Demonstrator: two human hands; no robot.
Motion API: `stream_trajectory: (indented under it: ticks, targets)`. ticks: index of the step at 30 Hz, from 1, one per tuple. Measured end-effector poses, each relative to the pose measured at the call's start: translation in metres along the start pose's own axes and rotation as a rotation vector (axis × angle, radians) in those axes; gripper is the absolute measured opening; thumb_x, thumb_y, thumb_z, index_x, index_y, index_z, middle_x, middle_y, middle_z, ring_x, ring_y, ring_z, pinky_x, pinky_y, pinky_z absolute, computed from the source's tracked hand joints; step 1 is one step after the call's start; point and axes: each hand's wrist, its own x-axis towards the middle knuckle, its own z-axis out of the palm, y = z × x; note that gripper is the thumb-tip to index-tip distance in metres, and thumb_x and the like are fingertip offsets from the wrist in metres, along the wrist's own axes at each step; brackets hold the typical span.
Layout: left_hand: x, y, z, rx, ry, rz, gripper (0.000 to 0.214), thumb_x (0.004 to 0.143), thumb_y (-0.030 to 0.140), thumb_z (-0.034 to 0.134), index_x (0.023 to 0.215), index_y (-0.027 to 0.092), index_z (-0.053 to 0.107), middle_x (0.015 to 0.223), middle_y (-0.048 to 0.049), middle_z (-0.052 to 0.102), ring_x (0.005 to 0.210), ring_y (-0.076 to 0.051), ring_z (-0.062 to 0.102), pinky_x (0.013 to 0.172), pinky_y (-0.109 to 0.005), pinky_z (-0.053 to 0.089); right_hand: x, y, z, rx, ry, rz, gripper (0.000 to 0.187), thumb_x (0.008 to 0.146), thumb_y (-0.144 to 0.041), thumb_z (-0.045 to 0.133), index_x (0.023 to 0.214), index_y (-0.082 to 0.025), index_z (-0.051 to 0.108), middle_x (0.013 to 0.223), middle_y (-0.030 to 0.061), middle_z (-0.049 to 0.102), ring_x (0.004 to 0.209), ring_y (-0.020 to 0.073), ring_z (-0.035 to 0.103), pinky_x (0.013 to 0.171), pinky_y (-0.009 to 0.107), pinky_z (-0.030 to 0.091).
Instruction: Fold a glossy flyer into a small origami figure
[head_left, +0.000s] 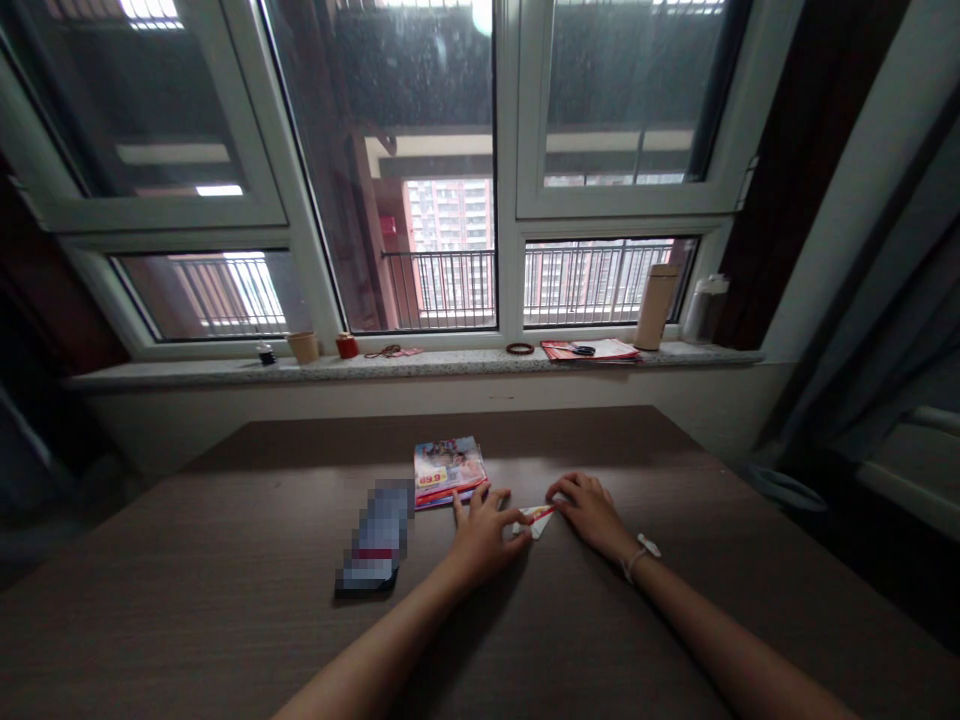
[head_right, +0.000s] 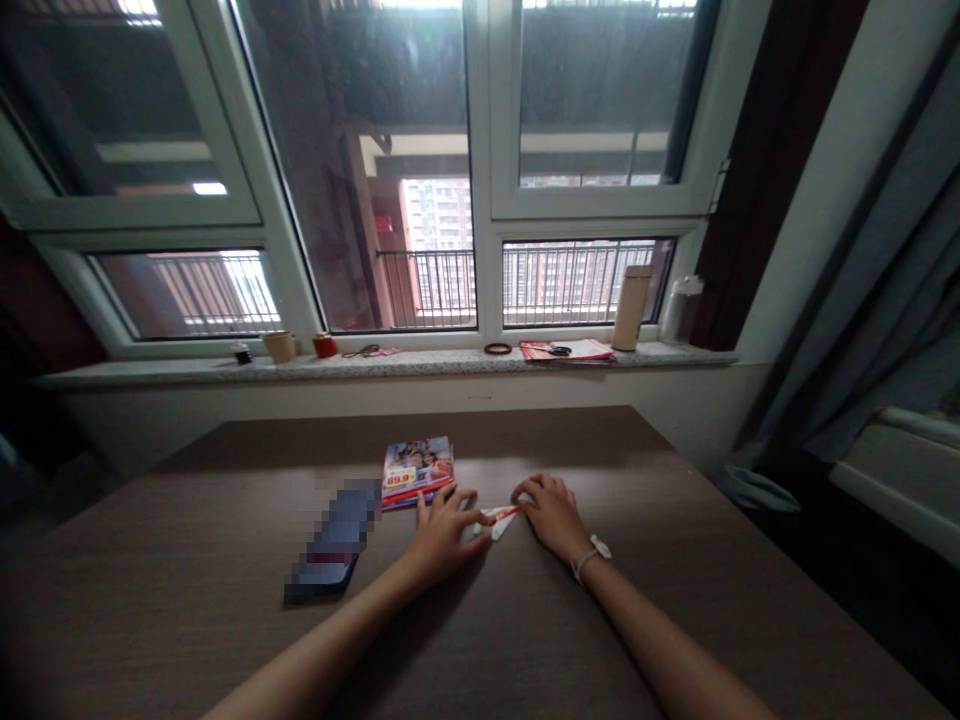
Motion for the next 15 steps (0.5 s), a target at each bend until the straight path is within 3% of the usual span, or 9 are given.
stream_trajectory:
  ticks: [7, 11, 15]
  targets:
    - [-0.002, -0.001, 0.002, -0.017, 0.018, 0.014, 0.028, 0.079, 0.037, 0.064, 0.105, 0.045, 0.067, 0.136, 0.0023, 0.05, 0.135, -0.033, 0.027, 0.104, -0.072, -0.005, -0.001, 0.003, 0.004, -0.009, 0.055, -0.045, 0.022, 0.086, -0.028, 0.05, 0.102, -0.031, 0.065, 0.11, 0.0034, 0.057, 0.11, 0.023, 0.046, 0.096, 0.039, 0.035]
    - [-0.001, -0.001, 0.003, -0.011, 0.043, 0.033, 0.025, 0.081, 0.037, 0.064, 0.105, 0.042, 0.067, 0.135, 0.0011, 0.051, 0.134, -0.033, 0.027, 0.104, -0.072, -0.003, -0.005, 0.0, 0.002, 0.061, 0.111, -0.231, 0.022, 0.081, -0.023, 0.057, 0.101, -0.027, 0.066, 0.11, 0.0045, 0.059, 0.111, 0.0225, 0.047, 0.098, 0.039, 0.036]
    - [0.0, -0.002, 0.002, -0.011, 0.081, 0.034, 0.021, 0.08, 0.039, 0.066, 0.101, 0.037, 0.069, 0.133, 0.0, 0.053, 0.133, -0.032, 0.03, 0.104, -0.072, -0.002, -0.011, -0.007, -0.002, 0.088, -0.001, -0.45, 0.014, 0.083, -0.02, 0.058, 0.088, -0.027, 0.069, 0.099, 0.0016, 0.065, 0.105, 0.02, 0.053, 0.1, 0.04, 0.034]
